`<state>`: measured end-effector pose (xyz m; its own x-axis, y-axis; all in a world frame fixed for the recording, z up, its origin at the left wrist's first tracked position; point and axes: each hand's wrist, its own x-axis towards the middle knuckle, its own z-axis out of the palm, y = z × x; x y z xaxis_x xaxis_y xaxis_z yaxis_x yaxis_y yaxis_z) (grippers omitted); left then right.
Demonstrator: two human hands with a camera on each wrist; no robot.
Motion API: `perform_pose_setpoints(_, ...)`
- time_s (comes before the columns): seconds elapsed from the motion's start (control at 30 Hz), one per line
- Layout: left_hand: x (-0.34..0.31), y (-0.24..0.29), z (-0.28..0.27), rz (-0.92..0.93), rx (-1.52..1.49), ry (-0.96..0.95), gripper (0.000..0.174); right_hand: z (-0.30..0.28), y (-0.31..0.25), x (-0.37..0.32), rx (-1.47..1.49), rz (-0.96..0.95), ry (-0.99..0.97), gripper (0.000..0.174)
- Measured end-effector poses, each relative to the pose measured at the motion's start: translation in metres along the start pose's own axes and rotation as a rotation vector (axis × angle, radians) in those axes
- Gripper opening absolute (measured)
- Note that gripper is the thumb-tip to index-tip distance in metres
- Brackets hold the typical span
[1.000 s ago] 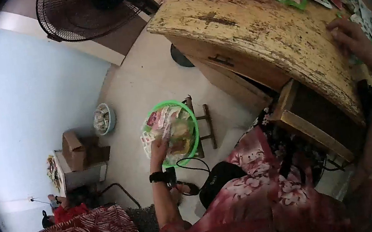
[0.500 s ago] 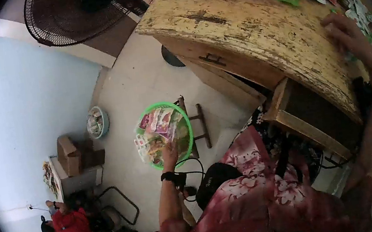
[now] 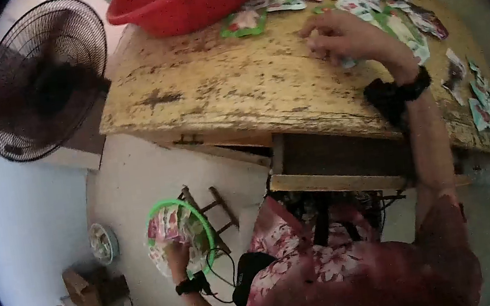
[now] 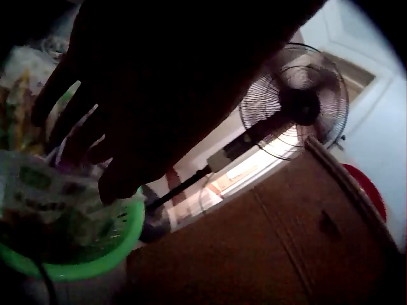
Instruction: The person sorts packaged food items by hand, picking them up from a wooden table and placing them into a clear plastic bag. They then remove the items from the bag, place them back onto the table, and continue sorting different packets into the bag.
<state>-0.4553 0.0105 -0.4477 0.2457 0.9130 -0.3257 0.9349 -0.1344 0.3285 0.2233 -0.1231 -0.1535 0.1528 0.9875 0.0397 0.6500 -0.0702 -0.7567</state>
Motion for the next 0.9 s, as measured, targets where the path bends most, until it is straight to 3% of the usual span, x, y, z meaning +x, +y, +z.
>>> perform_pose_setpoints(0.03, -0.004, 0.029, -0.021, -0.027, -0.074, -0.02, 0.053, -0.002, -0.022, -0.006, -0.064, 0.121, -0.008, 0.037)
perform_pose_setpoints(0.07, -0.008, 0.061, -0.039, -0.061, -0.281, -0.016, 0.052, -0.003, -0.026, -0.008, -0.062, 0.052, 0.01, 0.033)
perform_pose_setpoints(0.13, 0.003, 0.084, -0.048, 0.197, -0.568, 0.053, 0.047, -0.004, -0.029, -0.01, -0.057, -0.1, 0.035, 0.025)
perform_pose_setpoints(0.17, -0.006, 0.125, -0.067, 0.301, -0.484, 0.067, 0.042, -0.005, -0.035, -0.011, -0.054, -0.133, 0.077, 0.025)
perform_pose_setpoints(0.2, -0.013, 0.162, -0.077, 0.256, -0.713, 0.071, 0.039, -0.005, -0.041, -0.012, -0.05, -0.169, 0.119, 0.025)
perform_pose_setpoints(0.37, -0.053, 0.307, -0.132, 0.56, -0.618, 0.032, 0.036, -0.015, -0.09, -0.04, 0.056, -0.299, 0.272, 0.022)
perform_pose_setpoints(0.53, -0.06, 0.361, -0.13, 0.9, -0.589, 0.045, 0.039, -0.03, -0.106, -0.096, -0.031, -0.252, 0.519, 0.021)
perform_pose_setpoints(0.63, -0.075, 0.384, -0.122, 0.954, -0.629, -0.011, 0.039, -0.023, -0.103, -0.147, 0.043, -0.111, 0.643, 0.023)
perform_pose_setpoints(0.73, -0.087, 0.406, -0.117, 1.163, -0.477, -0.05, 0.039, 0.0, -0.085, -0.198, 0.127, 0.087, 0.774, 0.022)
perform_pose_setpoints(0.87, -0.096, 0.426, -0.103, 1.281, -0.421, -0.134, 0.039, 0.044, -0.067, -0.252, 0.165, 0.327, 0.773, 0.02)
perform_pose_setpoints(0.9, -0.099, 0.43, -0.101, 1.324, -0.387, -0.083, 0.039, 0.059, -0.057, -0.259, 0.015, 0.243, 0.753, 0.021)
